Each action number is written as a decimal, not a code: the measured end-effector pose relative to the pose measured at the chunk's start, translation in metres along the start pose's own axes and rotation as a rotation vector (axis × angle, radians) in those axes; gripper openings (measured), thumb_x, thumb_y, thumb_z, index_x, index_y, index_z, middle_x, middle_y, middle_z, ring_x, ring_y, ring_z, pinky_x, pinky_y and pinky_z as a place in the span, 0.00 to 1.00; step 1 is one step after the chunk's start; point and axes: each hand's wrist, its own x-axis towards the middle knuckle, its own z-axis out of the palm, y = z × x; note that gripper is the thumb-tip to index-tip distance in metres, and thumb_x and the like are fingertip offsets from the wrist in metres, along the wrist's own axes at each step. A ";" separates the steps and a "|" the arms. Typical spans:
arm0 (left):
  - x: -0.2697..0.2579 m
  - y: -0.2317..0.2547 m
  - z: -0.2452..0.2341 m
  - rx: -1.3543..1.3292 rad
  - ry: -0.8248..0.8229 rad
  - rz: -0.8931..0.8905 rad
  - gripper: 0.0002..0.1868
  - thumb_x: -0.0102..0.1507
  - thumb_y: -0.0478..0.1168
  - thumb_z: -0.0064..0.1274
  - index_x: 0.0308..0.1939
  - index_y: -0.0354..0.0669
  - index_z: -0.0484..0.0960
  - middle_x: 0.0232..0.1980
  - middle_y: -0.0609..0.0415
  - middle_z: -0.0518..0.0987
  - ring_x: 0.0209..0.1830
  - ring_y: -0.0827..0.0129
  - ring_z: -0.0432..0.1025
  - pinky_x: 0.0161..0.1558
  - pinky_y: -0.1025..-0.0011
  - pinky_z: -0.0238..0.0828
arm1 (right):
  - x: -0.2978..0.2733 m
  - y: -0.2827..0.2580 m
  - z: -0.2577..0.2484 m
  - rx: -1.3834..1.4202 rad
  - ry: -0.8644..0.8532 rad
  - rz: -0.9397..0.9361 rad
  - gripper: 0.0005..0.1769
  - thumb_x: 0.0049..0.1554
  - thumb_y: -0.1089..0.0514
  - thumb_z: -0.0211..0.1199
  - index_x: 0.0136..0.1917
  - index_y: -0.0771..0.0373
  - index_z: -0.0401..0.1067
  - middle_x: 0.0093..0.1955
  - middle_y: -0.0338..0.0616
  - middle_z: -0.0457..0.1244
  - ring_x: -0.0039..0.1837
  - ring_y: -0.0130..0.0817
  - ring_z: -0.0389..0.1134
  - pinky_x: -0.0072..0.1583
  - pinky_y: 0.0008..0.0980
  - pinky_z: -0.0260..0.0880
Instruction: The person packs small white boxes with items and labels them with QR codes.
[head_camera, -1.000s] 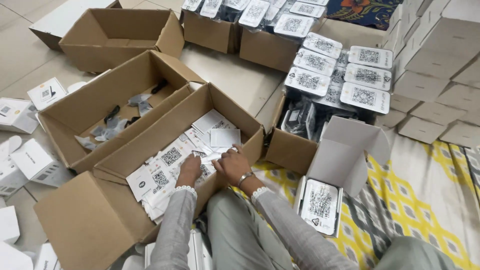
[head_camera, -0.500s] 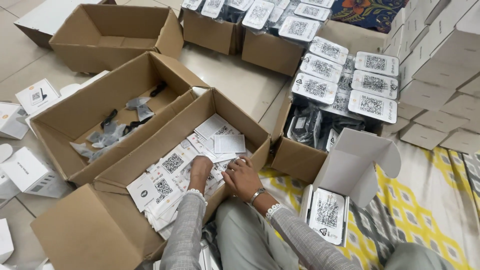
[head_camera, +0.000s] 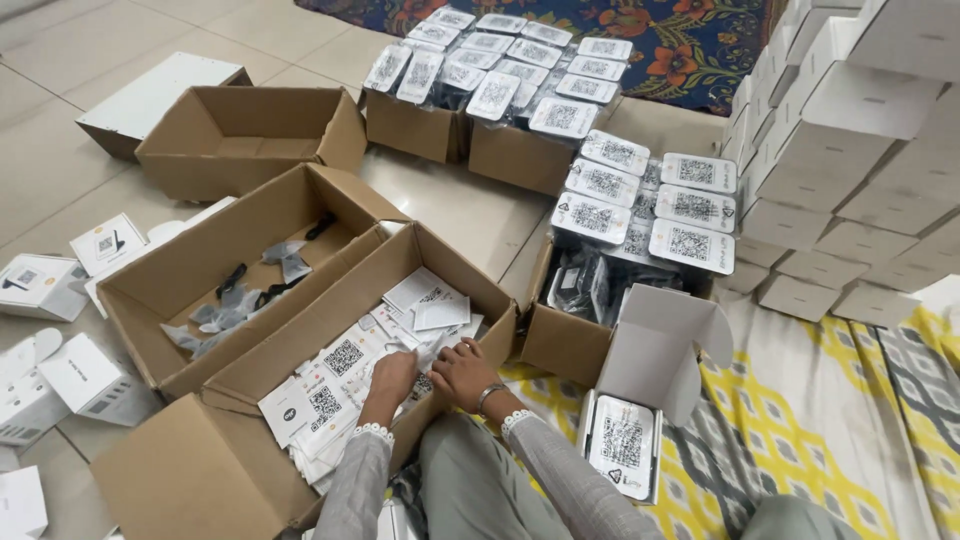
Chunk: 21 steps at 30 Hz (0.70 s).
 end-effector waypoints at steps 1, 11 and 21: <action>-0.007 0.007 -0.014 0.002 0.003 0.002 0.06 0.59 0.37 0.56 0.36 0.39 0.84 0.36 0.39 0.83 0.39 0.46 0.79 0.43 0.53 0.76 | -0.003 0.001 0.000 -0.002 0.004 -0.001 0.22 0.66 0.43 0.46 0.50 0.56 0.77 0.52 0.45 0.65 0.62 0.45 0.62 0.74 0.50 0.47; -0.039 0.059 -0.182 -0.384 0.326 -0.336 0.12 0.57 0.48 0.65 0.36 0.44 0.89 0.36 0.46 0.86 0.34 0.57 0.81 0.38 0.63 0.75 | -0.020 0.013 0.005 -0.038 -0.011 -0.086 0.30 0.61 0.35 0.52 0.68 0.54 0.66 0.68 0.51 0.59 0.76 0.51 0.53 0.78 0.56 0.36; -0.038 0.135 -0.156 -1.146 0.559 -0.304 0.11 0.66 0.41 0.62 0.42 0.35 0.86 0.35 0.53 0.85 0.31 0.77 0.72 0.35 0.77 0.66 | -0.135 0.011 -0.085 0.545 0.014 0.289 0.45 0.62 0.37 0.57 0.84 0.52 0.44 0.80 0.52 0.52 0.76 0.52 0.57 0.72 0.48 0.61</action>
